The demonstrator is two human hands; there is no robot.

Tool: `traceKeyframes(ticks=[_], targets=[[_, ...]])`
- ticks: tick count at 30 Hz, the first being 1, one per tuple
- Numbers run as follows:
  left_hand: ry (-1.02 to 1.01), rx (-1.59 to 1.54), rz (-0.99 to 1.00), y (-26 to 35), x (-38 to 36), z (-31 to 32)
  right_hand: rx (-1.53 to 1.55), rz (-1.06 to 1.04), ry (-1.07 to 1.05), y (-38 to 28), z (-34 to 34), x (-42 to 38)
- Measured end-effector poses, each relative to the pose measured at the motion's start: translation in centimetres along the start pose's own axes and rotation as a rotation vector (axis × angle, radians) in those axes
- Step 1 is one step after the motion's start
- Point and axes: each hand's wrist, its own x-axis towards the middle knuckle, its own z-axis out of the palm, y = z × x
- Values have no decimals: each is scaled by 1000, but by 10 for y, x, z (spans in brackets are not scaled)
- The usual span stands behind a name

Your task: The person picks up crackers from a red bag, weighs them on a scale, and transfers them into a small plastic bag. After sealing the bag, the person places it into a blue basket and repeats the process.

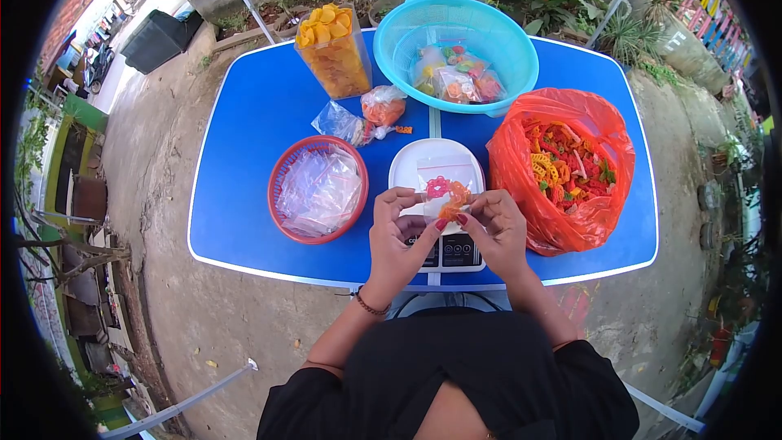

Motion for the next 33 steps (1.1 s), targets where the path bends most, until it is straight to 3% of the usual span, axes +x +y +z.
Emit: traceKeyframes(ticks=[2,3,6,14,17,21,25,33], targets=[[-110,101,-71,-11,8,-8,-23,-19,27,0,0,5],[-105,-1,-140,-8,11,-6,-33,-28,38,0,-1,9],[-112,124,-43,-5,34,-3,-57,-46,66,0,-5,28],[-108,517,345,17,140,28,-226,-60,176,-15,-21,128],[-105,856,641,0,170,28,-194,-89,200,4,-24,143],[-179,859,554,1,156,27,-319,-110,107,23,-31,135],[-184,843,547,7,125,14,-486,-151,19,-13,-10,115],[21,977,484,33,65,-55,-572,-357,-280,0,56,104]])
